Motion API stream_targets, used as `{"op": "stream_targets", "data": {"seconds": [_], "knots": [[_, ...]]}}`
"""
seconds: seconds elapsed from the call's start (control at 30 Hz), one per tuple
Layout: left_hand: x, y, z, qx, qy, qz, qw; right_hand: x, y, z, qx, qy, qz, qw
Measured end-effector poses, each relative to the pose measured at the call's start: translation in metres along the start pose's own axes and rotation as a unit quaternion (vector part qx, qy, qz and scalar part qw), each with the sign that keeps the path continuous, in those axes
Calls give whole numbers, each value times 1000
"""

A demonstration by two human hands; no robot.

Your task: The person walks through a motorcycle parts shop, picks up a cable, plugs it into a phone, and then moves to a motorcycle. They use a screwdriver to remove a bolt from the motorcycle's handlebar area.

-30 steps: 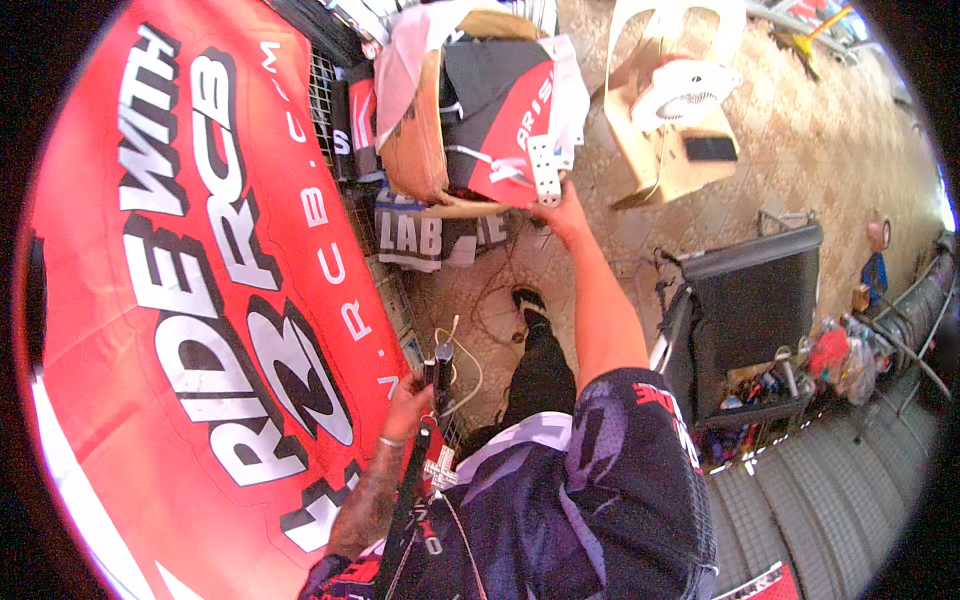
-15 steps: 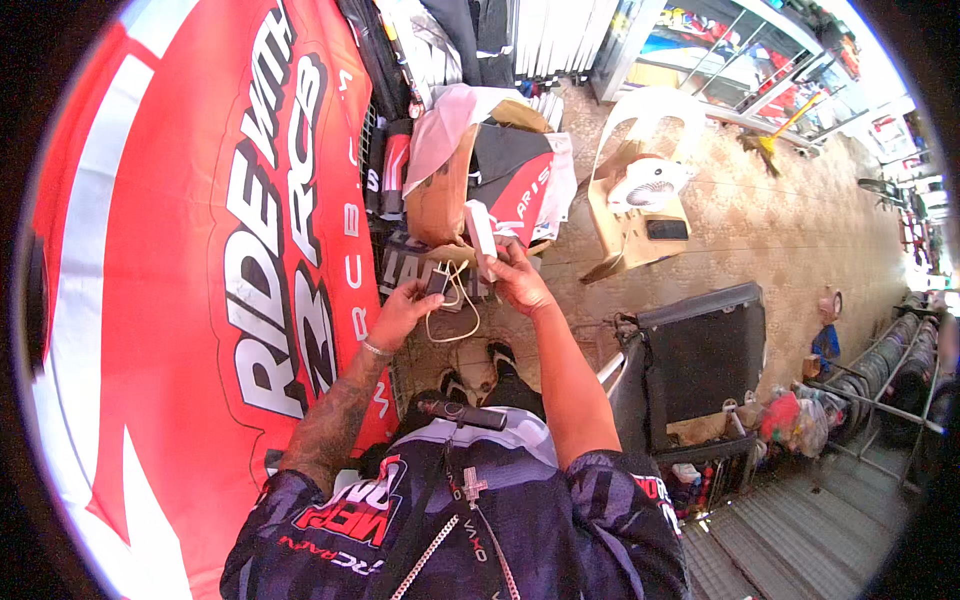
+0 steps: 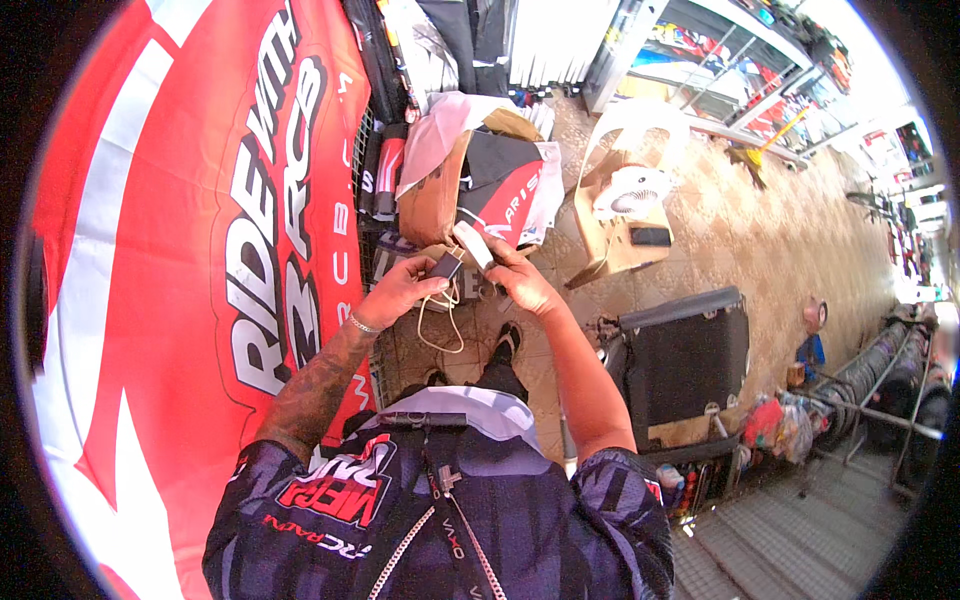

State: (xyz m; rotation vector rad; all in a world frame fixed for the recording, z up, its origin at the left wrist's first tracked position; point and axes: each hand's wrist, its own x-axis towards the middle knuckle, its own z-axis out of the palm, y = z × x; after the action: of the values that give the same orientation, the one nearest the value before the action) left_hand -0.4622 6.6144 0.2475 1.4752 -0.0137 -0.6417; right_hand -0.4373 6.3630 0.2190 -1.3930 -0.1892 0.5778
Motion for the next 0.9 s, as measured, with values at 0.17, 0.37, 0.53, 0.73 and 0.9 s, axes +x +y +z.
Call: {"op": "stream_targets", "data": {"seconds": [0.17, 0.37, 0.53, 0.73, 0.9], "knots": [[23, 33, 28, 22, 1, -26, 999, 10, -5, -41, 32, -72, -26, 997], [59, 55, 53, 40, -26, -39, 998, 9, -14, -81, 60, -46, -25, 997], [75, 68, 62, 41, -43, -54, 997, 5, -17, -93, 21, -12, -44, 999], [93, 67, 43, -29, -117, -68, 990, 1, -15, -73, -2, 54, -61, 997], [107, 49, 10, -90, -186, -56, 977, 3, -6, -43, 15, 86, -91, 992]]}}
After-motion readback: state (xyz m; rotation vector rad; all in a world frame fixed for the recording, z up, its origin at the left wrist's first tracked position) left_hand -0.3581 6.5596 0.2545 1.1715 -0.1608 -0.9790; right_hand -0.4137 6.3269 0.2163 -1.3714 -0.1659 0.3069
